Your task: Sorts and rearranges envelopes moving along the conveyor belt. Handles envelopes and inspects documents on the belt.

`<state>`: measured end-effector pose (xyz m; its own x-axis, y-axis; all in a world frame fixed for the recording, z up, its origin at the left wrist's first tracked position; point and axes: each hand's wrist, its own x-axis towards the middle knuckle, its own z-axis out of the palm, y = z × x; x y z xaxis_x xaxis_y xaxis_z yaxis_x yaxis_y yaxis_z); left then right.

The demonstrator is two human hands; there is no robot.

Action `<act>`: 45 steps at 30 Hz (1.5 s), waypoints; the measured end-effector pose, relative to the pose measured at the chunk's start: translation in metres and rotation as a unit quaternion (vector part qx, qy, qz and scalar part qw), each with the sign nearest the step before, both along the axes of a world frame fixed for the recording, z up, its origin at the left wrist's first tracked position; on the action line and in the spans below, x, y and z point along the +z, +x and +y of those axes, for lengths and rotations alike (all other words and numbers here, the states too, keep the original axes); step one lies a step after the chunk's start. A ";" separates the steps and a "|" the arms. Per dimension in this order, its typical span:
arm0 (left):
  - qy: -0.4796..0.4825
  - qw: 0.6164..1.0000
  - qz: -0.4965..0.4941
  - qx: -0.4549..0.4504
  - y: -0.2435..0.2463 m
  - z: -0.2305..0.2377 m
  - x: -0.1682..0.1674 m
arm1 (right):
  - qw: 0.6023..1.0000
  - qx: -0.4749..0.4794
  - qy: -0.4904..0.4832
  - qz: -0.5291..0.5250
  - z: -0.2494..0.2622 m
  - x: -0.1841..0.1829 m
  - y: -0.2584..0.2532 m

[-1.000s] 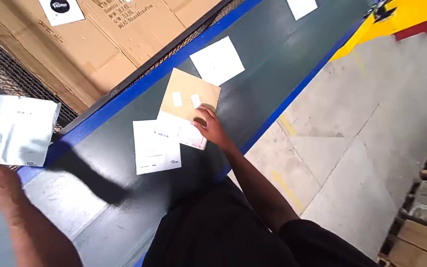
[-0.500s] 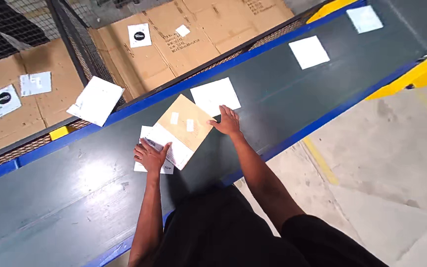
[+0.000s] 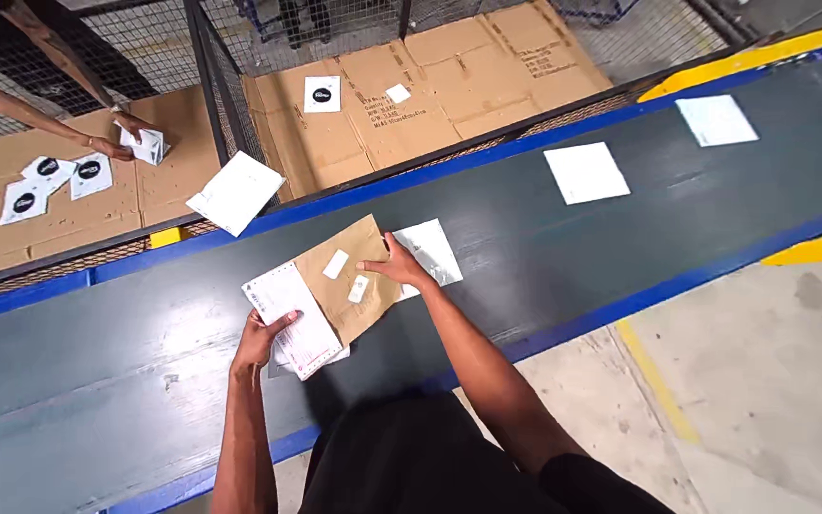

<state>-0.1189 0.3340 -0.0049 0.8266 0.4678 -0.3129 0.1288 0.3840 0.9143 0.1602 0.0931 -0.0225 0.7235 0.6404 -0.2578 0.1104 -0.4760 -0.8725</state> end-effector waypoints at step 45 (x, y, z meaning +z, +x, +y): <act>0.098 0.950 0.050 0.291 0.017 0.126 0.086 | 0.944 0.199 -0.152 -0.215 -0.105 -0.042 -0.185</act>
